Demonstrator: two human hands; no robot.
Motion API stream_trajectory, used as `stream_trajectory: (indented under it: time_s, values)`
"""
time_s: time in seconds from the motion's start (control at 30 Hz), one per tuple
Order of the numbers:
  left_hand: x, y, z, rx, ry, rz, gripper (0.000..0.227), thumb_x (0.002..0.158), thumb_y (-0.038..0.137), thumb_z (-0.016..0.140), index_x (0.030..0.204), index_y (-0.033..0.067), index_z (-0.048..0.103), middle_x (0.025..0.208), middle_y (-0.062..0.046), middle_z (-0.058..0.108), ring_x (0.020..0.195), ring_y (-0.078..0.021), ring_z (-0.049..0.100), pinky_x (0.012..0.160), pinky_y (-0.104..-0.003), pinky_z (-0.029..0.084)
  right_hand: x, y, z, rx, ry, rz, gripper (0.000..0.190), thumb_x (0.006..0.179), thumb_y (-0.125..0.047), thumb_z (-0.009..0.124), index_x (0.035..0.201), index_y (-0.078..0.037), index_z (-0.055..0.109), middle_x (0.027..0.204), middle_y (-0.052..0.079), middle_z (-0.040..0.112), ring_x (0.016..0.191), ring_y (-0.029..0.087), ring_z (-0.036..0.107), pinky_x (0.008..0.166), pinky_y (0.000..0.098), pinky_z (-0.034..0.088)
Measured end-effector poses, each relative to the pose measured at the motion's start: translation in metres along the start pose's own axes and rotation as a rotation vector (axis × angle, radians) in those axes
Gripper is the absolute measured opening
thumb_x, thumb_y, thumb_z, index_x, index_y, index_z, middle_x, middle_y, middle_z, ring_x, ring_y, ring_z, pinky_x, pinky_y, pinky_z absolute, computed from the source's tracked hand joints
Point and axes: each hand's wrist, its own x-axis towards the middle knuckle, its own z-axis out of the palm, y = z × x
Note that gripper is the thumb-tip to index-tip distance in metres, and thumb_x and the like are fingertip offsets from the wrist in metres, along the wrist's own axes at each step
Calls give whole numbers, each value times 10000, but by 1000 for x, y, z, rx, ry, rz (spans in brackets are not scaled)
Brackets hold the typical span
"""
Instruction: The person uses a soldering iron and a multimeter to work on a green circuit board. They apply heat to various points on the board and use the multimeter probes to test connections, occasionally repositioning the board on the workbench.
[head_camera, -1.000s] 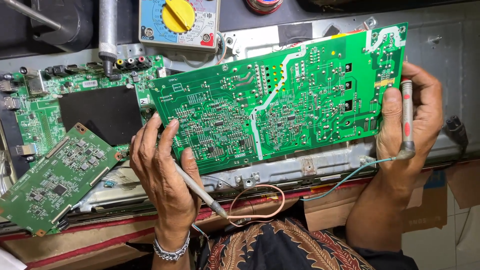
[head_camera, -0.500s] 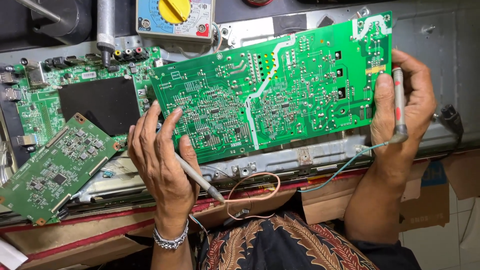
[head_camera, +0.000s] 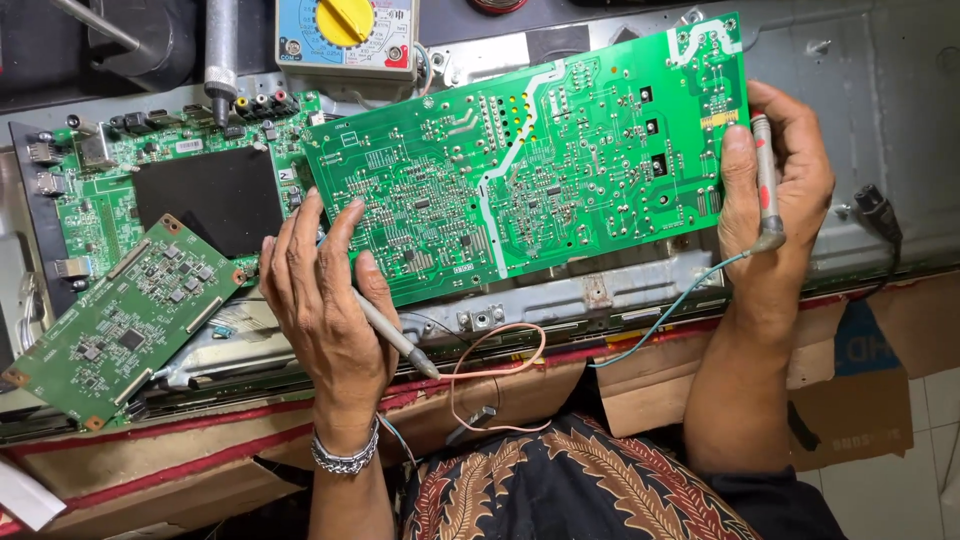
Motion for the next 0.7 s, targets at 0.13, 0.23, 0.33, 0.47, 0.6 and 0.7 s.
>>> stream_trajectory:
  time_s: [0.13,0.23,0.33,0.47,0.6,0.7]
  values:
    - [1,1,-2,-2,-8,3,421,1154,249,324,1352,63,646,1473,-212,562,1352,-395,547,1207,-546,340,-4,1,1,29,103,-68,305,1197,-109,492,1472,21,496,1297,202,576,1102,268,577,952,366,524]
    - [0,0,-1,0,-3,5,424,1154,246,323,1351,65,652,1469,-209,565,1352,-392,552,1210,-542,339,-17,-7,0,13,234,-179,323,1239,-107,443,1551,-21,447,1323,266,597,1087,325,611,995,408,563]
    - [0,-1,0,1,-5,0,432,1153,245,321,1351,62,659,1472,-206,560,1359,-389,544,1213,-544,337,-34,-24,6,-25,201,-197,412,1235,-311,425,1500,-10,517,1324,235,595,990,306,655,887,377,583]
    - [1,1,-3,-1,-23,-6,462,1153,252,295,1364,52,654,1485,-207,547,1375,-390,530,1218,-544,328,-33,-55,27,62,-115,-202,238,1076,-99,636,1215,88,683,1095,224,733,984,288,720,898,361,590]
    - [1,1,-1,0,-8,-5,445,1156,242,310,1353,53,661,1473,-218,554,1364,-398,539,1212,-559,346,-32,-50,35,-26,-144,-262,231,1011,-28,774,1198,71,682,1097,213,714,912,259,695,832,340,575]
    - [1,-1,-1,10,-8,-6,437,1151,227,322,1354,63,672,1479,-210,557,1358,-394,551,1219,-547,341,-33,-48,39,-7,-101,-303,198,1008,35,750,1184,101,684,1099,249,724,991,330,717,910,390,590]
